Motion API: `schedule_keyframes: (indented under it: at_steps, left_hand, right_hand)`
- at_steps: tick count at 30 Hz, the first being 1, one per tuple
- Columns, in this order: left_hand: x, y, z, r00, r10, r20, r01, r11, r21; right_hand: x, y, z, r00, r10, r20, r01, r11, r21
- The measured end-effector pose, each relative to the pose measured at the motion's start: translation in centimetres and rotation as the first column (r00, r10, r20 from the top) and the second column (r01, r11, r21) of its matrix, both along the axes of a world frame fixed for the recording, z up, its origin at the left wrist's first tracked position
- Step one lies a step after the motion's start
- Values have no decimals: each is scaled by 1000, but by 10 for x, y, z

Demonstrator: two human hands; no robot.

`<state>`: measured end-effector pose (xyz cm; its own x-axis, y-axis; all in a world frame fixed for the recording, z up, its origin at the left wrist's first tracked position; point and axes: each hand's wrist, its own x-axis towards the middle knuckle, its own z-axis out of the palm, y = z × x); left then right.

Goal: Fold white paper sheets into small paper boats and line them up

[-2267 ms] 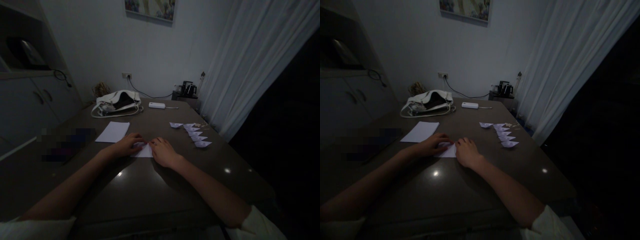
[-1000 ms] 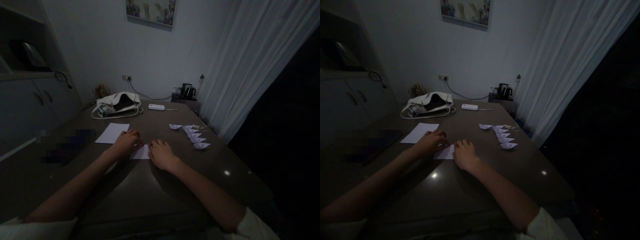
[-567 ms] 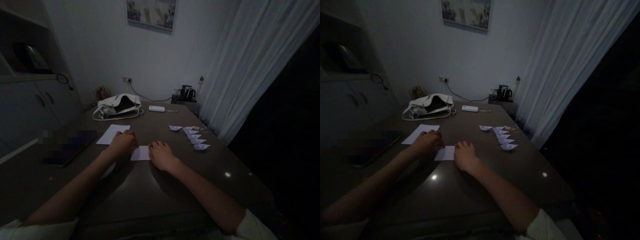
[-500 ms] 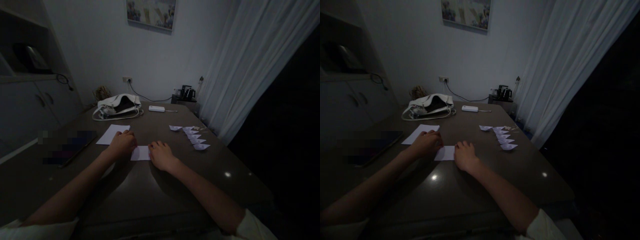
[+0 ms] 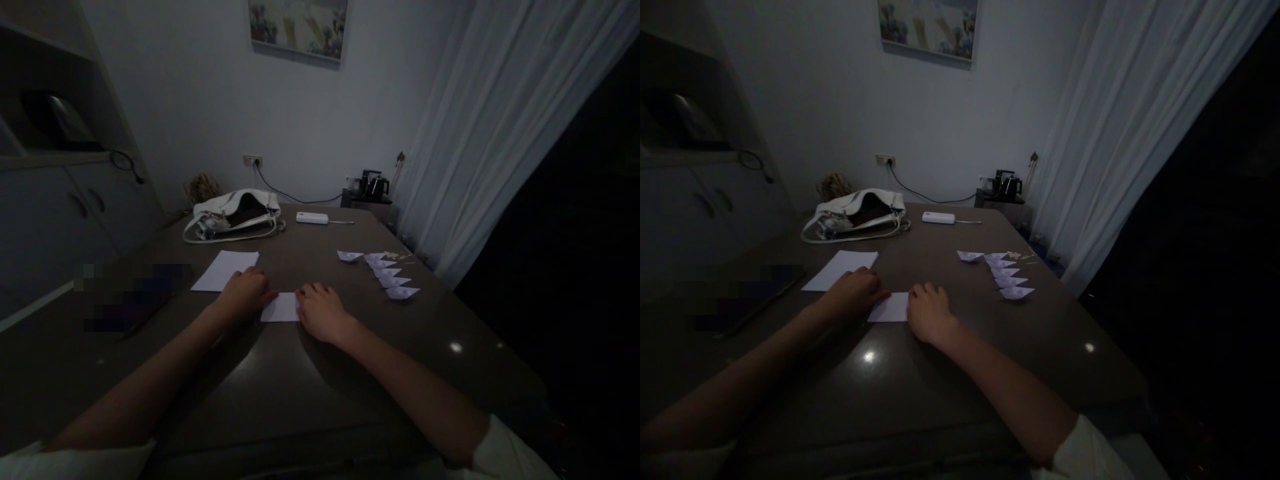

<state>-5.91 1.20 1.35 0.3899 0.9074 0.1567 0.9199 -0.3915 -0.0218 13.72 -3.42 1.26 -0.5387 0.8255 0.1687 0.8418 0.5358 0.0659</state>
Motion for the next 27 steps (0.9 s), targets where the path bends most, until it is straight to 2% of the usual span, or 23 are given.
schedule_keyframes:
  at_steps: [6,11,17,20,27]
  left_hand:
    - [5,0,2,999,23,-35,-23,1000,-16]
    - [10,-5,4,995,36,-90,-35,999,12]
    - [12,-3,2,999,4,-34,-4,1000,2]
    - [10,0,1,1000,4,6,-4,999,-34]
    - [7,4,-3,999,-3,46,5,999,-50]
  right_hand:
    - [-5,5,-9,999,27,-48,-24,998,54]
    - [-10,6,-10,991,106,-86,-101,993,60]
    - [-10,8,-9,991,101,-86,-95,993,70]
    - [-8,11,-3,998,43,-55,-38,996,80]
    - [5,12,18,979,-202,12,201,978,47]
